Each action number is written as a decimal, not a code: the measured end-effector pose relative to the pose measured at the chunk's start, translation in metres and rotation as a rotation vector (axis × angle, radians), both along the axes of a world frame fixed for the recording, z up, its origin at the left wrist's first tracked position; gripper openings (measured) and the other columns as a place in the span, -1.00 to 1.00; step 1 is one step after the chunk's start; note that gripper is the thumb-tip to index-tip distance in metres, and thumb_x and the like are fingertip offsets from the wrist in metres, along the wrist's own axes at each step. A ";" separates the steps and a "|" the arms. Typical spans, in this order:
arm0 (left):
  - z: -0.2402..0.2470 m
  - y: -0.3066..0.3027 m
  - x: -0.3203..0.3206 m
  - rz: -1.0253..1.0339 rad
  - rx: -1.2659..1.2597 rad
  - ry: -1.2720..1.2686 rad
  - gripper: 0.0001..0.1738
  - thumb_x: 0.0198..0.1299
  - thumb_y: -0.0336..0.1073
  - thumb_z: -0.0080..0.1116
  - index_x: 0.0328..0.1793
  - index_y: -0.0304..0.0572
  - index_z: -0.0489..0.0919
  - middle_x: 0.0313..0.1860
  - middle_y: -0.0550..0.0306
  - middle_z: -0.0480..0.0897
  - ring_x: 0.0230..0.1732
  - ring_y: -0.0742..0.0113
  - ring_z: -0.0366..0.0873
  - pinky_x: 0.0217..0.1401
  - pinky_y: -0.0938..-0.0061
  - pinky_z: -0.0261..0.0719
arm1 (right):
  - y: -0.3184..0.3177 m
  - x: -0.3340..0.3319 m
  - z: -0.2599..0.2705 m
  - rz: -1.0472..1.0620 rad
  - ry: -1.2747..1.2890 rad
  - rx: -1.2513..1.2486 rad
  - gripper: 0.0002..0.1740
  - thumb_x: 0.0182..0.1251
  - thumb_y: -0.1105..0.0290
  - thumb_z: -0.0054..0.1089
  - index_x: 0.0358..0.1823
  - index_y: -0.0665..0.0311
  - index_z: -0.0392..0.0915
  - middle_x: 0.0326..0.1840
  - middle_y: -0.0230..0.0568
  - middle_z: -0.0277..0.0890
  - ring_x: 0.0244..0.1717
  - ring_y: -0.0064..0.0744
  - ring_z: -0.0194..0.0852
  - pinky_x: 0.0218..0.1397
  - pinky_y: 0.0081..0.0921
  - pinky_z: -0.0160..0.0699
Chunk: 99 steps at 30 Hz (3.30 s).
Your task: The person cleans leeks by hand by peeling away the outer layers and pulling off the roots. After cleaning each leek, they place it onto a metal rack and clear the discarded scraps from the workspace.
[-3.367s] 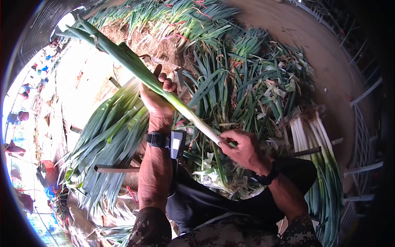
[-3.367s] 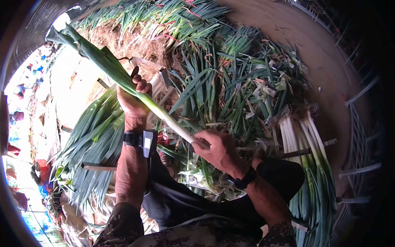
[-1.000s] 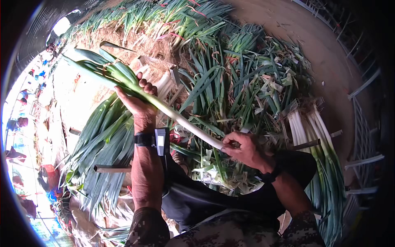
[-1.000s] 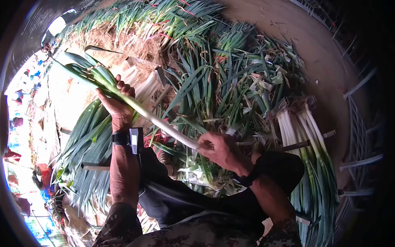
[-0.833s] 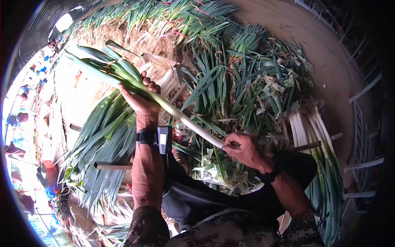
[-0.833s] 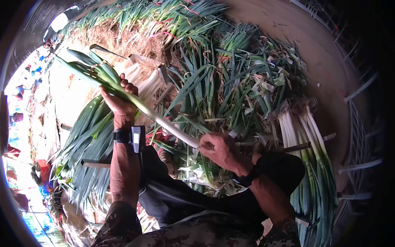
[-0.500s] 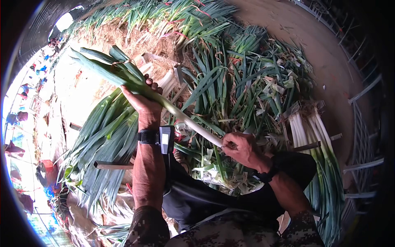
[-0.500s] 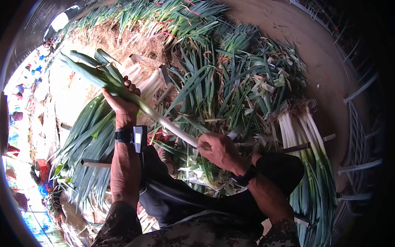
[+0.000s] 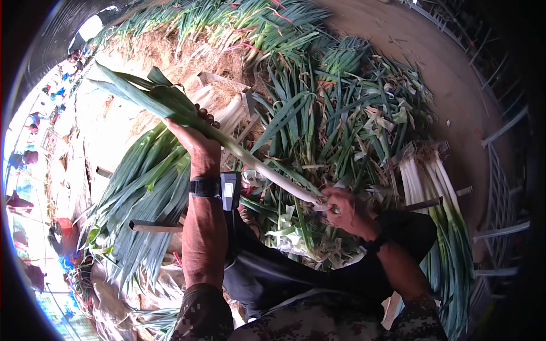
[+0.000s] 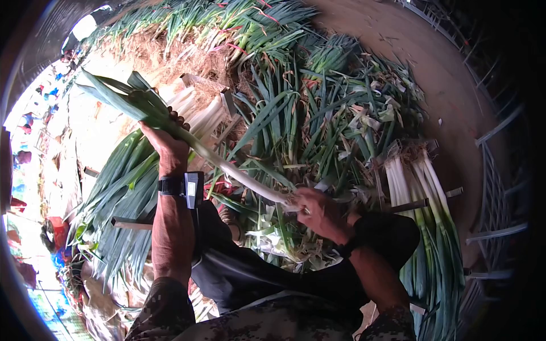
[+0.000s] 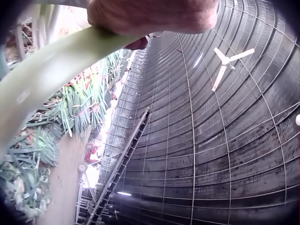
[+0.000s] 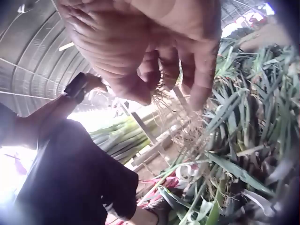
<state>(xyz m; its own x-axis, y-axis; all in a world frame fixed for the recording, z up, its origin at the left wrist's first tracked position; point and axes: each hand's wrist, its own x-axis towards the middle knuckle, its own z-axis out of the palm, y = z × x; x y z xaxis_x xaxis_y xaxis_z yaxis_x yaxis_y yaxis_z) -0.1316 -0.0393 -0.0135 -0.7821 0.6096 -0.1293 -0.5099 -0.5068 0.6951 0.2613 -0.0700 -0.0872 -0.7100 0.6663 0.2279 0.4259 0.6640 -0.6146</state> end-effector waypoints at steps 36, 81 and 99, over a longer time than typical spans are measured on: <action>0.012 -0.009 0.005 -0.524 0.602 -0.027 -0.07 0.33 0.46 -0.16 0.23 -0.41 0.45 -0.44 0.16 0.43 -0.47 0.34 0.33 -0.48 0.49 0.37 | 0.033 0.031 -0.046 -0.497 0.358 -0.843 -0.68 0.33 0.49 0.22 0.09 0.40 0.56 -0.25 -0.27 0.64 -0.53 -0.59 0.51 -0.50 -0.65 0.48; 0.004 -0.021 0.132 -1.227 0.022 0.837 -0.38 0.28 -0.16 0.37 0.32 -0.43 0.49 0.11 -0.11 0.66 0.11 0.17 0.64 0.20 0.33 0.61 | -0.007 -0.049 0.023 -0.028 0.354 -0.938 -0.61 0.44 0.27 0.21 0.09 0.49 0.53 -0.29 -0.23 0.68 -0.59 -0.66 0.46 -0.53 -0.66 0.43; -0.012 -0.007 0.135 -0.814 -0.017 0.526 -0.73 0.22 -0.32 0.42 0.03 -0.13 0.70 -0.13 0.24 0.75 -0.23 0.51 0.65 -0.25 0.60 0.61 | 0.058 -0.059 0.075 -0.163 0.646 -0.481 -0.11 0.30 0.17 0.43 0.54 0.35 0.16 0.44 0.05 0.35 0.17 -0.41 0.53 0.12 -0.50 0.60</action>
<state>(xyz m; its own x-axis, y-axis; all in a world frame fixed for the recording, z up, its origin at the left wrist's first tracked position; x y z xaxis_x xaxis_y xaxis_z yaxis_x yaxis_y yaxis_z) 0.0037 -0.0462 -0.0252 -0.0821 0.9913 0.1026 -0.3214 -0.1238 0.9388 0.2024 -0.0120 -0.0126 -0.4223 0.8789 0.2219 -0.0414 0.2259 -0.9733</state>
